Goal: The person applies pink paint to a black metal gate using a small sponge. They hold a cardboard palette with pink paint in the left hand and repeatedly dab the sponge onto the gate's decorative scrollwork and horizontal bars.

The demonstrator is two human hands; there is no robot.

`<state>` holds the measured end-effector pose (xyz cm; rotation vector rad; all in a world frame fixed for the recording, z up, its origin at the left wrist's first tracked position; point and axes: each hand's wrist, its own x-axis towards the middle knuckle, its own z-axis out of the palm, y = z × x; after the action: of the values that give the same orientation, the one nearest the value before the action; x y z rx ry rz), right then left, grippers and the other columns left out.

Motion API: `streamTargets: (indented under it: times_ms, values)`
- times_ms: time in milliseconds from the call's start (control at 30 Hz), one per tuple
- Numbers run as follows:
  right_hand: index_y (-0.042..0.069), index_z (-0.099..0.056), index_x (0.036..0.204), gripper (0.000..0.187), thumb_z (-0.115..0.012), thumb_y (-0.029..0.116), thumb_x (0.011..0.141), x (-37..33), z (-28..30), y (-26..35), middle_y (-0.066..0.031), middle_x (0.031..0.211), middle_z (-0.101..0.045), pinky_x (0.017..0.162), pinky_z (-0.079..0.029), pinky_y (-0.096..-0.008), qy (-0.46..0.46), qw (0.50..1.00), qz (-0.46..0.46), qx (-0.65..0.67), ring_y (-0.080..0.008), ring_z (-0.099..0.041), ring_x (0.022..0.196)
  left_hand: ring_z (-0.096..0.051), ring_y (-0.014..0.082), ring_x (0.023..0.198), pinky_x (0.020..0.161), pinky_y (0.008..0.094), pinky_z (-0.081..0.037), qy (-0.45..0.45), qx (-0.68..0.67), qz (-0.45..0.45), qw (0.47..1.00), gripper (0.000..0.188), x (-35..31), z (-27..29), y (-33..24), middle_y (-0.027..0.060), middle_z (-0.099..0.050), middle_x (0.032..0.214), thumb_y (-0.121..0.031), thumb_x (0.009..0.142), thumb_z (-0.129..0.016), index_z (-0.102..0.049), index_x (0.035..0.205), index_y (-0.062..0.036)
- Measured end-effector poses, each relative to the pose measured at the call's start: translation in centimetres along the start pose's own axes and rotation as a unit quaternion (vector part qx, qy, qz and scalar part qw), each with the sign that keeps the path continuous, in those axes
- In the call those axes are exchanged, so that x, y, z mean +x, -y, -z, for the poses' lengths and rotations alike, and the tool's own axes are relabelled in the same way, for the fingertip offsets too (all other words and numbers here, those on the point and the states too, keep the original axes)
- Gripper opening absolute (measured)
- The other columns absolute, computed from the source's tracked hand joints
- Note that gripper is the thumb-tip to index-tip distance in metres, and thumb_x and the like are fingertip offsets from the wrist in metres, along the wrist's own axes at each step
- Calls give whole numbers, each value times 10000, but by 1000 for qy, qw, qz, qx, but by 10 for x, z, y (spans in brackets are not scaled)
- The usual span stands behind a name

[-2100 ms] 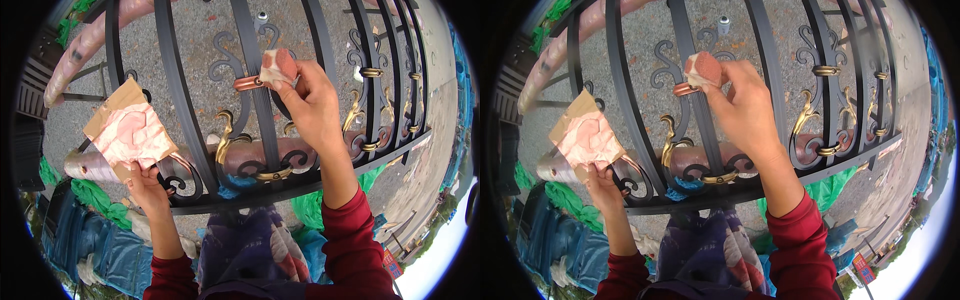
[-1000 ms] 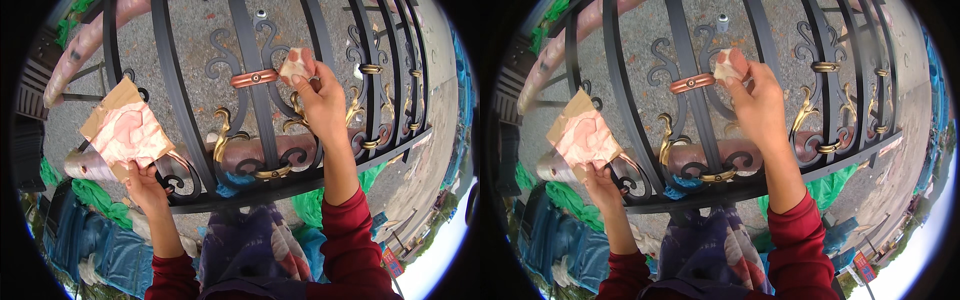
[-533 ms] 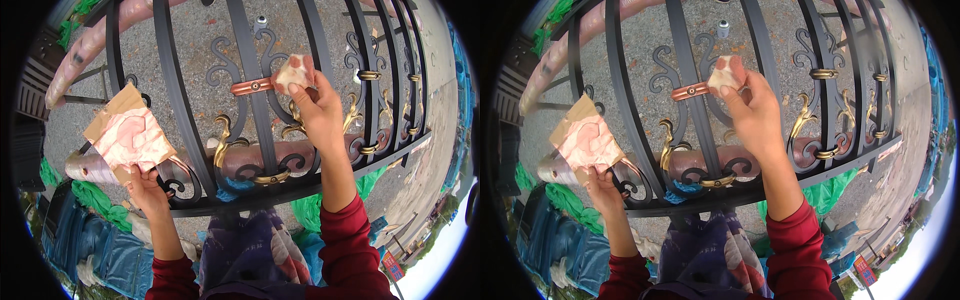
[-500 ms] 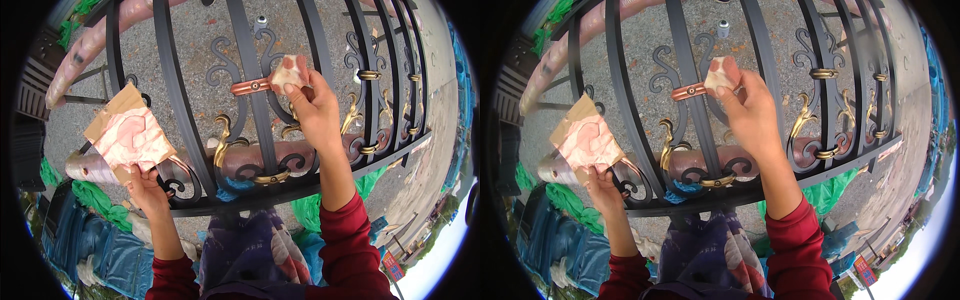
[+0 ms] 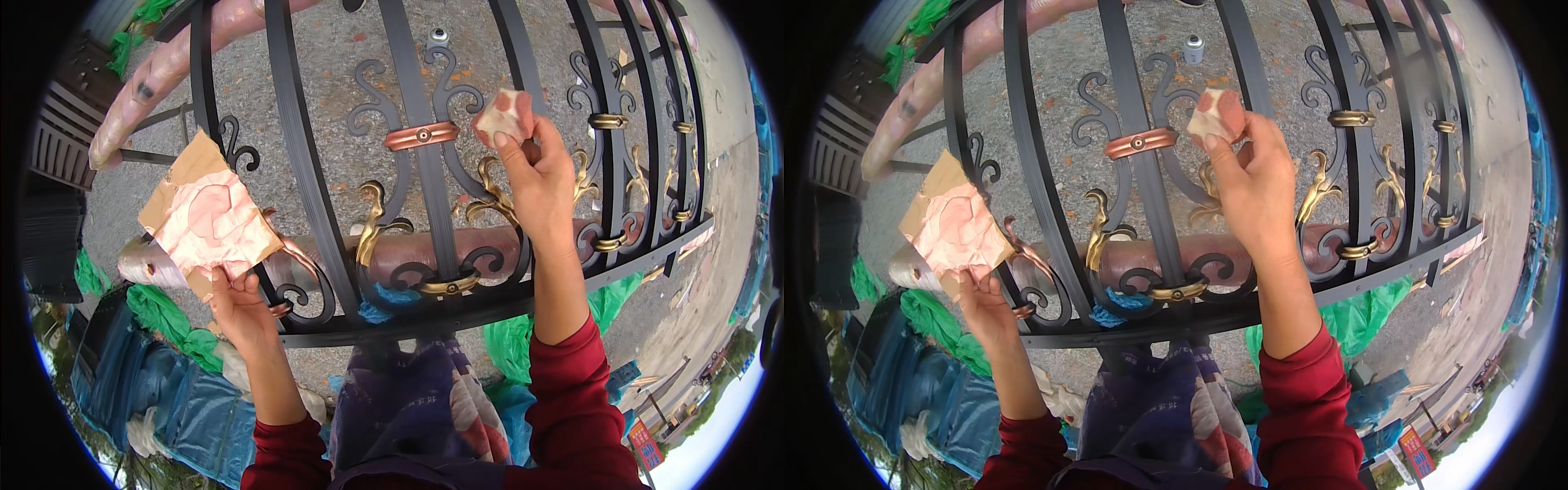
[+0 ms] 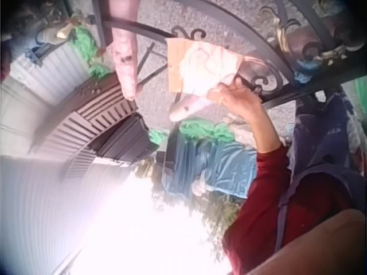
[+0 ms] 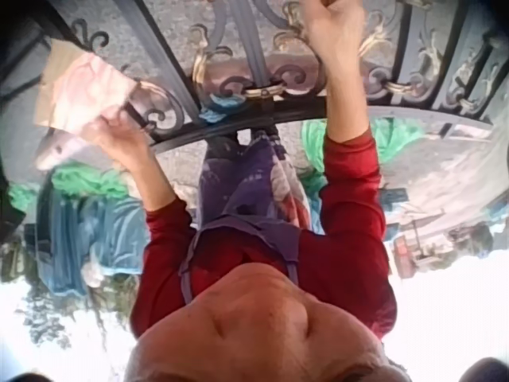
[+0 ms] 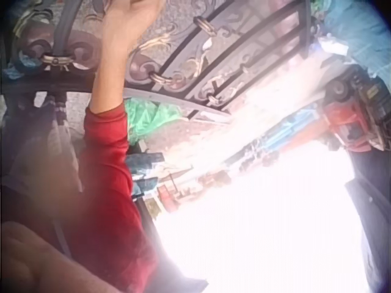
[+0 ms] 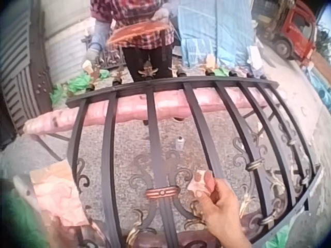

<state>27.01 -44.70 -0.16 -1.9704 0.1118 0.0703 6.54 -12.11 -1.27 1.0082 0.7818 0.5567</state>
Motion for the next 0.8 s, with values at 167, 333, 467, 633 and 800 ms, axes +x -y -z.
streamTargets:
  times_ms: [167, 333, 467, 633, 800]
  values:
    - [-31, -576, 1224, 316, -662, 68, 938, -21, 23, 19, -70, 1100, -666, 861, -475, -259, 2, 984, -45, 171, -110, -617, 975, -705, 153, 836, 653, 279, -613, -10, 8, 14, 1000, 237, -27, -45, -6, 70, -704, 1041, -148, 998, -579, -591, 1195, -17]
    - [-16, -586, 1238, 313, -656, 43, 940, -49, 41, 30, -38, 1100, -667, 642, -439, -180, 31, 977, -51, 206, -36, -562, 797, -697, 151, 813, 614, 315, -626, 40, 15, 72, 996, 169, -76, -106, 9, 47, -688, 994, -136, 983, -610, -630, 1114, -31]
    - [-24, -608, 1208, 307, -683, 45, 918, -71, 45, 43, -66, 1131, -630, 711, -466, -202, 72, 983, -5, 170, -82, -579, 871, -695, 187, 700, 614, 318, -600, 75, 1, 131, 988, 171, -106, -140, 23, 60, -682, 913, -154, 980, -633, -667, 1005, 12]
    - [-29, -642, 1146, 256, -665, -21, 891, -85, 35, 50, -112, 1151, -611, 815, -490, -255, 87, 988, 125, 38, -163, -599, 990, -694, 195, 670, 629, 294, -562, 71, 23, 160, 984, 191, -119, -145, 32, 67, -681, 871, -155, 984, -632, -684, 951, 26]
    - [7, -675, 1114, 252, -624, -70, 880, -94, 19, 51, -87, 1112, -633, 618, -440, -207, 75, 989, 117, -41, -107, -585, 846, -691, 177, 694, 658, 276, -549, 102, 45, 166, 980, 196, -115, -131, 35, 67, -681, 897, -142, 983, -633, -682, 1002, 47]
